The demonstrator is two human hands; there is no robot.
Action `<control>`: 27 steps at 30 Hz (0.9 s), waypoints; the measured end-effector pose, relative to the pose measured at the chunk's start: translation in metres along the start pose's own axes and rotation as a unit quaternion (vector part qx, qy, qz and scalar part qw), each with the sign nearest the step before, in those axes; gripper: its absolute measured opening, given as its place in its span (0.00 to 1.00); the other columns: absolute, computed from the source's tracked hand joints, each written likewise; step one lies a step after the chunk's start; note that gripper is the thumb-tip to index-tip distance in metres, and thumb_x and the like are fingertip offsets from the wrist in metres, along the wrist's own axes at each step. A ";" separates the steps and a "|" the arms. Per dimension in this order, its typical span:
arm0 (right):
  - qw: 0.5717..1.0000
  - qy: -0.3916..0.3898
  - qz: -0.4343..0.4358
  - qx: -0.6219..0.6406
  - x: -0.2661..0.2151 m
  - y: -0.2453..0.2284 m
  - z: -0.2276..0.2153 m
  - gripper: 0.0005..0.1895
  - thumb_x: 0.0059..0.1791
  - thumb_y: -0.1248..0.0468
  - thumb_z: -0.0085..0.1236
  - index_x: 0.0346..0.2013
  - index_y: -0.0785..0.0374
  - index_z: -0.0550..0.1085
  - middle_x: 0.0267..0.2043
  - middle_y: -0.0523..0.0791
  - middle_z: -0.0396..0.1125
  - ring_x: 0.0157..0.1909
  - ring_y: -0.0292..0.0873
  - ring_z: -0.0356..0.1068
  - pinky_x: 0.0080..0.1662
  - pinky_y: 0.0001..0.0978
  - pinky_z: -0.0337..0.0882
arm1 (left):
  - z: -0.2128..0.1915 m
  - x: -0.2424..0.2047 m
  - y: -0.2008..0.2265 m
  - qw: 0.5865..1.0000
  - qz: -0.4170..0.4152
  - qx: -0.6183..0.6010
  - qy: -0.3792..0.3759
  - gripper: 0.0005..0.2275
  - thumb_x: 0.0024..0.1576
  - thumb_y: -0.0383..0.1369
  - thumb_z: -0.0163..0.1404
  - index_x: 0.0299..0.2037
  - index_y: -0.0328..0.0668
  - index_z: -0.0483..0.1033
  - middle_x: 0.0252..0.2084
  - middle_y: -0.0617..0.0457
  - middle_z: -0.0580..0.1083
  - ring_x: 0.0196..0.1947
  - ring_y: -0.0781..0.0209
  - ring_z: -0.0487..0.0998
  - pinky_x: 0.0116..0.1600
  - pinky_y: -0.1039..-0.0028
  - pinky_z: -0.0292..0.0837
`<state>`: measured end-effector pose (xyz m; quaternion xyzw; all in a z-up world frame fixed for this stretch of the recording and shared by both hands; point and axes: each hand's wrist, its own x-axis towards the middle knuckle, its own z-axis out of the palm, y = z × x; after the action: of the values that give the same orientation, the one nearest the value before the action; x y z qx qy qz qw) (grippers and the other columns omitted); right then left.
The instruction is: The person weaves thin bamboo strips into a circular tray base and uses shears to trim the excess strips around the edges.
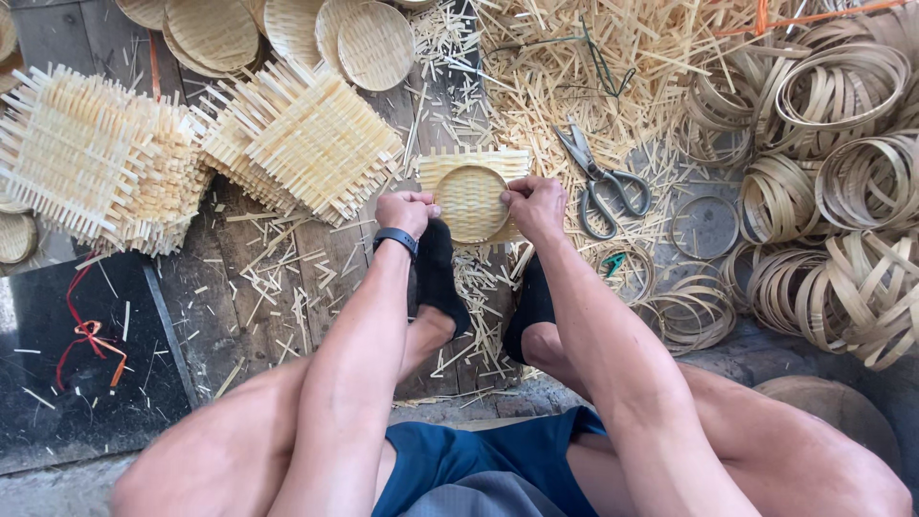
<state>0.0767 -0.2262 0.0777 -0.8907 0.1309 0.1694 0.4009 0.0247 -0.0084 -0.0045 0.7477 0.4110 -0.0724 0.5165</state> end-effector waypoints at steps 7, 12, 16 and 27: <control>1.000 0.009 -0.027 0.010 0.007 0.011 0.005 0.12 0.41 0.63 0.72 0.37 0.62 0.84 0.31 0.47 0.78 0.32 0.38 0.76 0.42 0.31 0.76 | 0.002 0.020 -0.005 0.998 0.010 0.038 -0.041 0.08 0.40 0.24 0.70 0.28 0.37 0.85 0.28 0.50 0.82 0.26 0.66 0.81 0.36 0.75 0.78; 1.000 -0.031 0.002 -0.004 0.013 0.010 0.000 0.11 0.41 0.63 0.73 0.37 0.60 0.84 0.30 0.46 0.78 0.31 0.36 0.76 0.40 0.29 0.76 | -0.005 0.012 0.001 0.996 0.030 -0.032 -0.075 0.06 0.45 0.30 0.69 0.29 0.38 0.86 0.28 0.50 0.82 0.25 0.67 0.80 0.35 0.75 0.77; 0.998 -0.046 -0.029 -0.020 0.028 0.024 -0.001 0.11 0.40 0.64 0.75 0.36 0.61 0.85 0.31 0.46 0.78 0.32 0.35 0.74 0.40 0.27 0.74 | -0.007 0.009 -0.001 0.992 0.118 -0.013 -0.039 0.08 0.44 0.32 0.69 0.30 0.39 0.85 0.27 0.52 0.82 0.26 0.68 0.81 0.36 0.78 0.77; 0.988 -0.048 0.149 0.021 -0.037 0.007 0.029 0.24 0.55 0.49 0.54 0.26 0.67 0.78 0.19 0.46 0.69 0.18 0.40 0.67 0.23 0.38 0.67 | 0.003 0.000 0.060 0.865 0.468 0.178 -0.033 0.11 0.49 0.34 0.64 0.42 0.48 0.85 0.47 0.49 0.78 0.51 0.51 0.74 0.57 0.69 0.70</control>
<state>0.0350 -0.2051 0.0702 -0.8436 0.2458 0.2672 0.3956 0.0670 -0.0188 0.0364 0.9288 -0.0239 0.0813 0.3607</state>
